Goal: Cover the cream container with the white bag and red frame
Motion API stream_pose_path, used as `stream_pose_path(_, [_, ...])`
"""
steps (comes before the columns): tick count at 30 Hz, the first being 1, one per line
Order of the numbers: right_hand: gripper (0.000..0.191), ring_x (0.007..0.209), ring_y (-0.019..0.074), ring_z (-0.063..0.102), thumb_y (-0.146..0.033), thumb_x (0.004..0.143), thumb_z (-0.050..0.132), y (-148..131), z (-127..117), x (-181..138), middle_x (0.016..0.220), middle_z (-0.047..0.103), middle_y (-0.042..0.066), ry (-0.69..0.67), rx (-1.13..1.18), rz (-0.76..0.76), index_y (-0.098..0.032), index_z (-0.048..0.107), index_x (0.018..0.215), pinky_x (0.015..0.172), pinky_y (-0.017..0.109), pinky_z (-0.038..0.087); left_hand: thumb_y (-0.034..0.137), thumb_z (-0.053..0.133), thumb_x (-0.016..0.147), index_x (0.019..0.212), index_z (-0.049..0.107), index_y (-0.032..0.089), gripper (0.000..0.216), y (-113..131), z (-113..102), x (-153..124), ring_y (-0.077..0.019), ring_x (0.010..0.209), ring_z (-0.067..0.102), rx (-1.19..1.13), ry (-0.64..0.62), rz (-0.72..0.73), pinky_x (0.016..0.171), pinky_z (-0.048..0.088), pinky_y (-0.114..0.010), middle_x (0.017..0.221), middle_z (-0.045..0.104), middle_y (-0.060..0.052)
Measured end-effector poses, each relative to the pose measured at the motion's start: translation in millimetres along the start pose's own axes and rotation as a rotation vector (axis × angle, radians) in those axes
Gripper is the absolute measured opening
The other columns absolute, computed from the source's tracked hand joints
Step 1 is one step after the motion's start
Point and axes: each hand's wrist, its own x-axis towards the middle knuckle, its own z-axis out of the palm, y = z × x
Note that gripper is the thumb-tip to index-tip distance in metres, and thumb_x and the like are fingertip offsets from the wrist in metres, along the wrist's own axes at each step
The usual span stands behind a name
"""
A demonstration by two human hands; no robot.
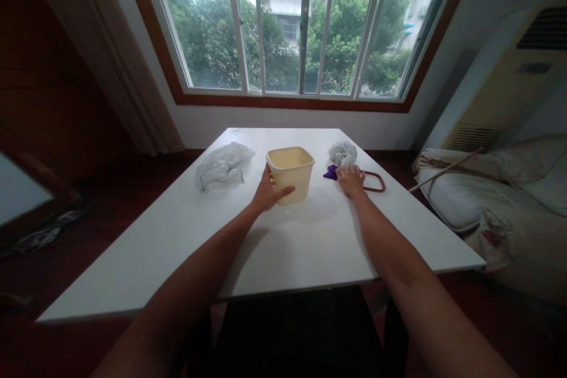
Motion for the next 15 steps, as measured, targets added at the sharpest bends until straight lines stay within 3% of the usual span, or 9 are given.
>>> stream_pose_path(5, [0.036,0.122,0.0304,0.048,-0.042,0.096,0.044,-1,10,2,0.114,0.064,0.022,-0.108,-0.015,0.009,-0.012,0.063,0.097,0.108,0.061,0.027,0.045,0.089,0.058,0.143,0.031,0.025,0.105,2,-1,-2,-0.0281,0.111,0.063,-0.035,-0.006,-0.002,0.092,0.056,-0.047,0.131,0.056,-0.014])
stream_pose_path(8, [0.044,0.13,0.0317,0.046,-0.042,0.097,0.041,-12,2,8,0.13,0.058,0.025,-0.044,-0.021,-0.022,-0.008,0.06,0.117,0.111,0.061,0.027,0.044,0.09,0.057,0.142,0.033,0.024,0.103,1,-3,-1,-0.0279,0.111,0.063,-0.046,-0.009,-0.002,0.091,0.057,-0.046,0.13,0.056,-0.014])
stream_pose_path(12, [0.053,0.14,0.0299,0.04,-0.044,0.098,0.041,-45,-25,15,0.149,0.046,0.02,0.112,0.101,-0.271,-0.012,0.048,0.14,0.116,0.054,0.03,0.043,0.089,0.059,0.145,0.029,0.025,0.107,0,-7,2,-0.0287,0.112,0.063,-0.035,0.013,0.009,0.09,0.057,-0.047,0.134,0.054,-0.015])
stream_pose_path(15, [0.06,0.144,0.0289,0.036,-0.045,0.097,0.045,-69,-40,14,0.156,0.039,0.015,0.113,0.204,-0.454,-0.018,0.037,0.15,0.117,0.052,0.032,0.044,0.088,0.06,0.149,0.022,0.027,0.112,-4,-12,6,-0.0293,0.114,0.062,-0.012,0.044,0.021,0.091,0.057,-0.048,0.14,0.05,-0.016])
